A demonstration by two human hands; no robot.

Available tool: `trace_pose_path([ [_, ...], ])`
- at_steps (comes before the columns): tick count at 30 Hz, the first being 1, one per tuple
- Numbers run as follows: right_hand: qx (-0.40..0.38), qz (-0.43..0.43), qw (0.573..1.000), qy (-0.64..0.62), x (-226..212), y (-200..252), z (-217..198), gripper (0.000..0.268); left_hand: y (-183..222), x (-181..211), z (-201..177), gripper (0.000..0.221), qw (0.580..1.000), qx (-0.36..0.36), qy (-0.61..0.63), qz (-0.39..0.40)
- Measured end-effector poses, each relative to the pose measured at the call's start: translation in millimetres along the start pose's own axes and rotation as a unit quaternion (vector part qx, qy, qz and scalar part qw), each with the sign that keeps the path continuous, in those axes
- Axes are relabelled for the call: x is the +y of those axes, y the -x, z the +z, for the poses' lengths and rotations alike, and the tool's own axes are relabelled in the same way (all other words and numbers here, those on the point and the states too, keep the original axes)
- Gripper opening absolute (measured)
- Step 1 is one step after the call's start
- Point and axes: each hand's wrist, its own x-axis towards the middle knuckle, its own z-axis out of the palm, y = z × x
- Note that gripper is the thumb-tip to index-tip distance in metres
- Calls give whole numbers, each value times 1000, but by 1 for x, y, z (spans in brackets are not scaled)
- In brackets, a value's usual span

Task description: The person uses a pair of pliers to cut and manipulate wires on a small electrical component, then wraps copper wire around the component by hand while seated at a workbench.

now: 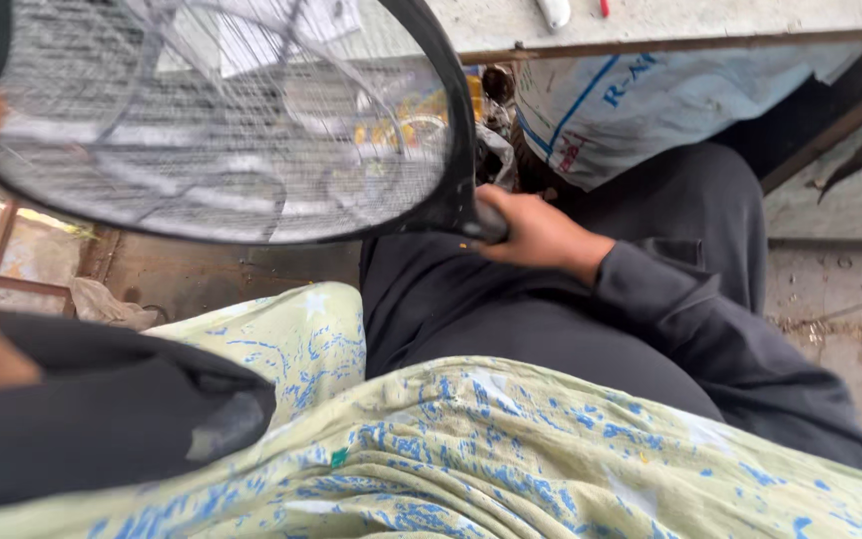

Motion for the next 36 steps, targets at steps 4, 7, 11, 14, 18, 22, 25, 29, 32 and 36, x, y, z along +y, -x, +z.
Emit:
trace_pose_path([
  [4,-81,30,996,37,17,22,-46,64,12,-25,32,14,1000,3,20,-14],
  [7,-135,127,973,134,38,45,-69,62,21,-36,58,12,992,-43,68,-93],
  [11,-205,270,938,70,74,57,-70,73,30,-33,101,16,976,-134,110,-133],
  [14,-209,360,905,-84,93,60,-60,69,31,-23,135,18,966,-178,146,-120],
  [18,-137,396,875,-242,119,52,-30,56,37,-15,176,18,934,-246,235,-109],
  [22,-39,423,881,-206,142,29,-1,43,52,-9,232,18,913,-292,266,-104],
  [25,2,460,874,-157,162,3,23,45,74,-3,278,17,906,-299,287,-91],
  [29,16,442,897,-16,196,-19,54,59,109,-14,312,18,858,-392,298,-150],
  [32,34,385,918,91,220,-31,72,72,126,-30,326,19,858,-377,312,-152],
  [36,33,386,911,142,238,-52,87,80,135,-44,334,20,860,-378,294,-175],
])
